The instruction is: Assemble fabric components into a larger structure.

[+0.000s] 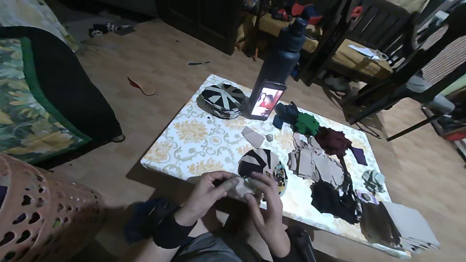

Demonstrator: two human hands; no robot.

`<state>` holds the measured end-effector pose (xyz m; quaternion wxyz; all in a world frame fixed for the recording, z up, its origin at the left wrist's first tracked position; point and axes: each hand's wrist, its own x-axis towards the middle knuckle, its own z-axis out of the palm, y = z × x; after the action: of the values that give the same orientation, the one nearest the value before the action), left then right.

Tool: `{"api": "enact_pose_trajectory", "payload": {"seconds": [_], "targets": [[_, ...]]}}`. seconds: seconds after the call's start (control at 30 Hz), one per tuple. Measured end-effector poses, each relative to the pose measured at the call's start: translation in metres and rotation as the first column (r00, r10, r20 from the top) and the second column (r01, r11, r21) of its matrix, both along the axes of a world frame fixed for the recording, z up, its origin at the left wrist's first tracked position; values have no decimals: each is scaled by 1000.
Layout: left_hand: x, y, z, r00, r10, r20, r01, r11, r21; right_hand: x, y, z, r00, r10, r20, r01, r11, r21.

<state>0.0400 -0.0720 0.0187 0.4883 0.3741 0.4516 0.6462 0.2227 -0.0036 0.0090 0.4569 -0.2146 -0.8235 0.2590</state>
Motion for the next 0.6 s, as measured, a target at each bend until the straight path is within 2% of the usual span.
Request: {"api": "enact_pose_trajectory", "payload": {"seconds": [0.07, 0.13, 0.17, 0.2, 0.23, 0.33, 0.5, 0.6], "targets": [[4, 4, 3, 999, -14, -51, 16, 999, 40, 3, -1, 2, 987, 109, -121, -138, 956, -258], [7, 9, 6, 987, -1, -160, 14, 996, 83, 5, -2, 6, 958, 147, -247, -255, 829, -497], [9, 12, 8, 976, 17, -218, 9, 993, 116, 6, 0, 8, 943, 145, -299, -297, 771, -564], [9, 16, 8, 959, 43, -282, 3, 987, 161, 6, 2, 11, 929, 145, -342, -330, 745, -580], [9, 20, 7, 936, 76, -344, -6, 980, 199, 5, 5, 15, 922, 125, -367, -327, 759, -562], [9, 31, 11, 891, 127, -436, -34, 976, 216, 2, 20, 27, 916, 37, -398, -231, 861, -453], [7, 42, 21, 852, 113, -512, -44, 989, 144, 8, 51, 30, 976, 17, -217, -95, 931, -354], [6, 45, 8, 723, 107, -683, -50, 994, 102, 12, 60, 22, 998, 35, -46, -50, 932, -359]]}}
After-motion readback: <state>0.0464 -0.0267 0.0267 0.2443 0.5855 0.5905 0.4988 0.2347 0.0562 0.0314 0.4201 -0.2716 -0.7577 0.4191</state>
